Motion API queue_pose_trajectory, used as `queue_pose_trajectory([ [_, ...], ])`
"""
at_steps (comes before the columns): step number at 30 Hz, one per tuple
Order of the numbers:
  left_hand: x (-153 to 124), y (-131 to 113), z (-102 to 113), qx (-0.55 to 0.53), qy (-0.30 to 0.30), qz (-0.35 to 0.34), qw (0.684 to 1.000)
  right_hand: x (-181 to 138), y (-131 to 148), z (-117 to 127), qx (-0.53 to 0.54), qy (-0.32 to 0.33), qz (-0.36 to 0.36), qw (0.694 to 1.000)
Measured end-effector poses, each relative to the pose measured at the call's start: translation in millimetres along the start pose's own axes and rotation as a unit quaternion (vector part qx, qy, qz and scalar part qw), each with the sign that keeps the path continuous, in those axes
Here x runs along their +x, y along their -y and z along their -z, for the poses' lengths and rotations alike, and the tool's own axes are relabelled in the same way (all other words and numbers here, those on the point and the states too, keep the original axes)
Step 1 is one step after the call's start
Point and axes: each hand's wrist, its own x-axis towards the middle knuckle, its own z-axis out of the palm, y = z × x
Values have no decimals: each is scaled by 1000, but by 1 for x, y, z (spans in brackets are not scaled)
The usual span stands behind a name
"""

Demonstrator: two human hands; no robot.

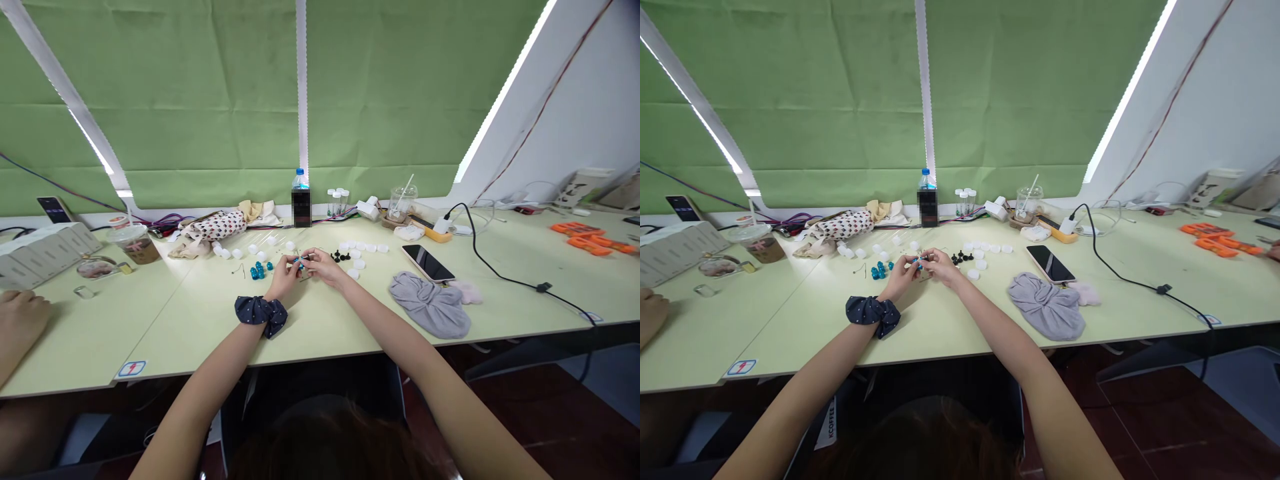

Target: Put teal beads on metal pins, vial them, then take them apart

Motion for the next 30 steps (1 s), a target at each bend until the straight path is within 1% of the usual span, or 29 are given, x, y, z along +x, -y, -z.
queue_pose_trajectory([
  [3, -1, 0, 0, 1, 2, -1, 1000, 2, 0, -1, 74, -9, -68, 995],
  [5, -2, -1, -1, 8, 4, -5, 1000, 4, -1, 0, 106, -13, -79, 991],
  [7, -2, -2, -1, 11, 4, -8, 1000, 5, -2, 2, 105, -8, -67, 992],
  [10, -2, -3, -1, 2, 5, -7, 1000, 4, -1, 5, 67, 8, -40, 997],
  [13, -2, -5, -1, 3, 7, -3, 1000, 1, 2, 7, 41, 41, -13, 998],
  [17, -2, -7, -1, 23, 18, -1, 1000, -1, 6, 7, 30, 87, 3, 996],
  [20, -1, -7, -1, 24, 18, 11, 1000, -2, 6, 5, 29, 86, -5, 996],
  [22, -1, -7, -1, 12, 17, 30, 999, -2, 4, 3, 29, 87, -16, 996],
  [26, -3, -9, -2, -47, 53, 68, 995, -1, 3, 2, 31, 88, -20, 995],
  [28, -3, -10, -2, -81, 71, 61, 992, -1, 3, 2, 33, 82, -16, 996],
  [30, -2, -11, -2, -85, 75, 45, 992, -2, 4, 1, 34, 80, -18, 996],
])
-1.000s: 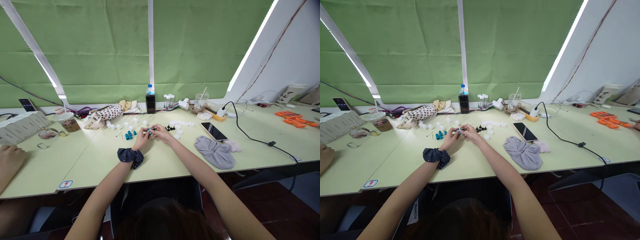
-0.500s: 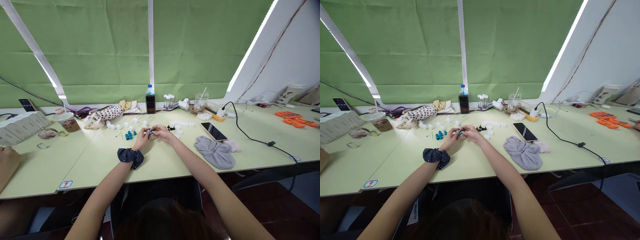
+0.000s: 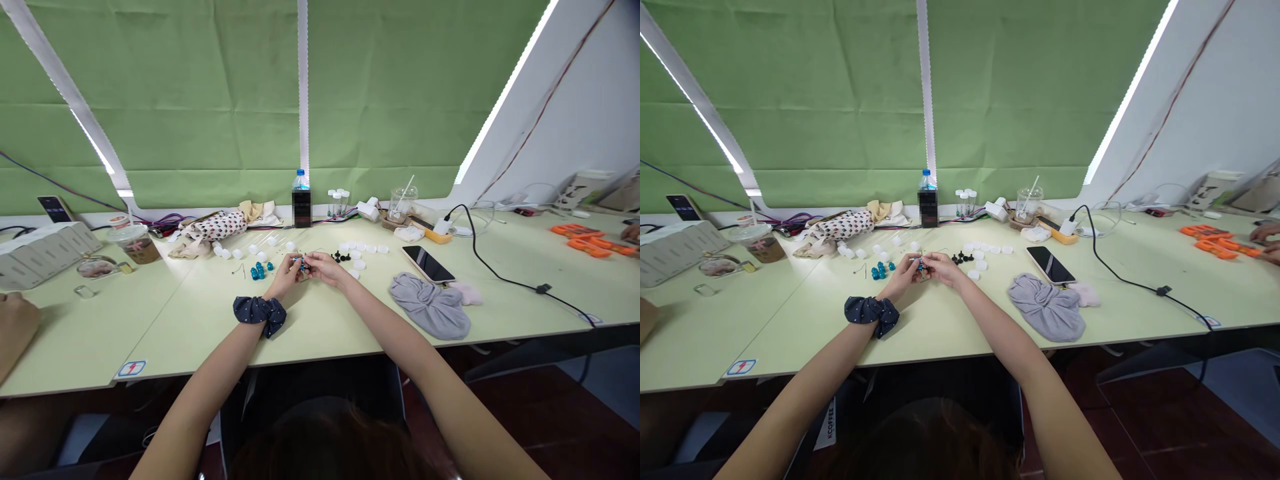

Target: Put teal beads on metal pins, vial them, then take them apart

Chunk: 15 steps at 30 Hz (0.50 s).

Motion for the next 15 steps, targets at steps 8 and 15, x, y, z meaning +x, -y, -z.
queue_pose_trajectory([
  [8, 1, 3, 5, 114, -87, 43, 989, -2, -3, -9, -76, 45, 30, 996],
  [15, 6, -4, 20, 114, -172, 66, 976, -4, 10, -1, -363, 50, 178, 913],
])
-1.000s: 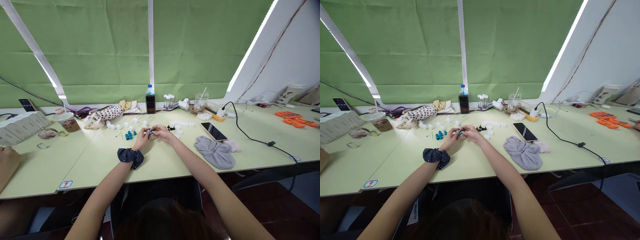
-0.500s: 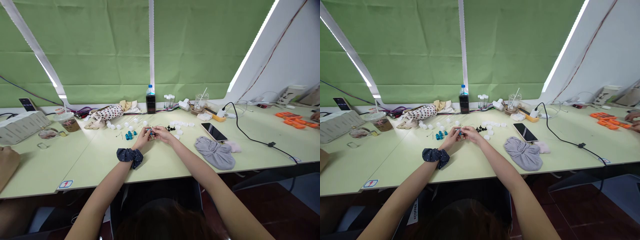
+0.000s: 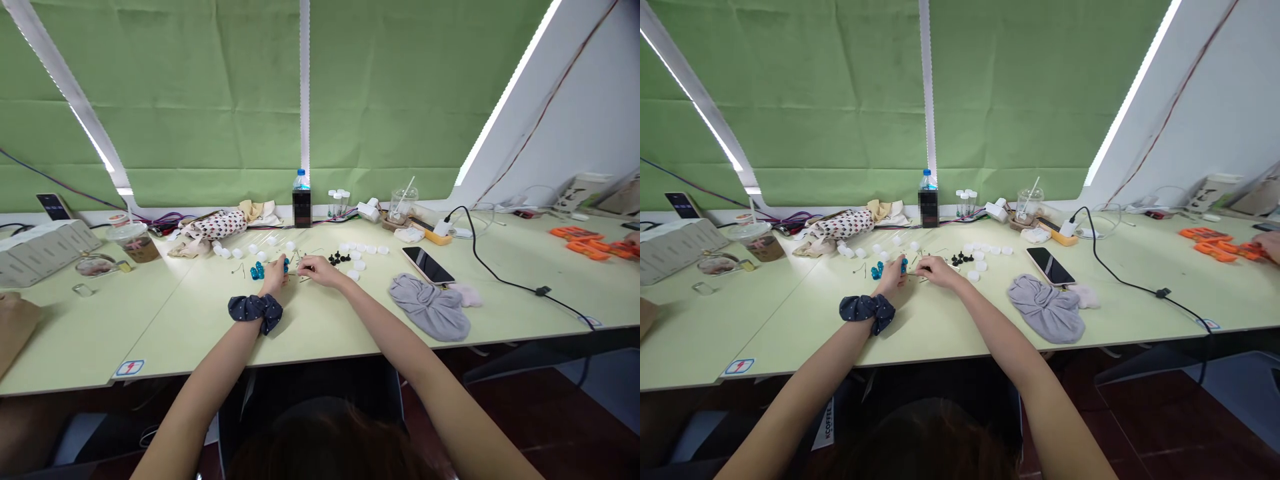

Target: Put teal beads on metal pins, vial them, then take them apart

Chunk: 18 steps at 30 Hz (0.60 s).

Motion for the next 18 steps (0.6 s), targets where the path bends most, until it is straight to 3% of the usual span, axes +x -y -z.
queue_pose_trajectory([
  [2, 5, -5, 12, 45, -41, -52, 997, 3, -7, 10, -39, -53, -6, 998],
  [5, 10, -12, 27, 212, -92, -144, 962, 7, -26, 32, -88, -185, -68, 976],
  [9, 10, -14, 28, 401, -43, -171, 899, 6, -51, 59, -229, -270, -120, 927],
  [14, 2, -8, 23, 515, 17, -166, 841, 4, -63, 59, -348, -228, -178, 892],
  [18, -9, -7, 35, 587, 54, -152, 793, 4, -63, 49, -422, -169, -249, 855],
])
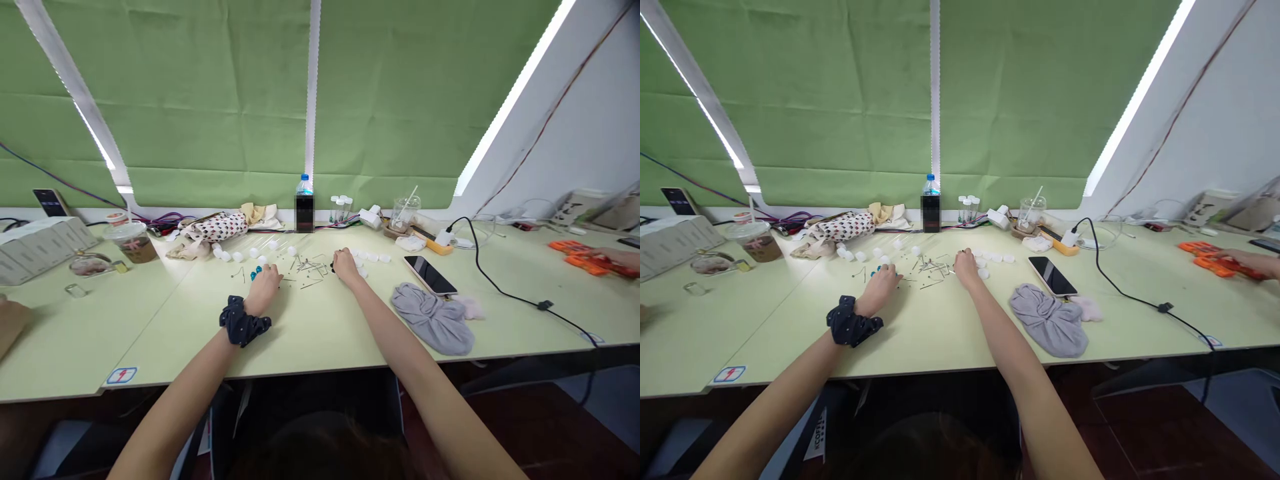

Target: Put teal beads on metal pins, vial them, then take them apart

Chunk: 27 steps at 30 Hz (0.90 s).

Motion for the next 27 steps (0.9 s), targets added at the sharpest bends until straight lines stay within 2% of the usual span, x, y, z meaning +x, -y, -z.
queue_pose_trajectory([
  [6, -24, 18, 12, 32, 15, -42, 999, -9, 8, -1, -107, 50, -10, 993],
  [15, -38, 45, 6, -19, -13, -88, 996, -20, 18, 11, -139, 16, -57, 989],
  [22, -36, 53, 5, -5, -109, -66, 992, -18, 13, 10, -186, 18, -16, 982],
  [27, -20, 56, -3, -39, -64, -131, 989, -12, -1, 7, -233, 30, 44, 971],
])
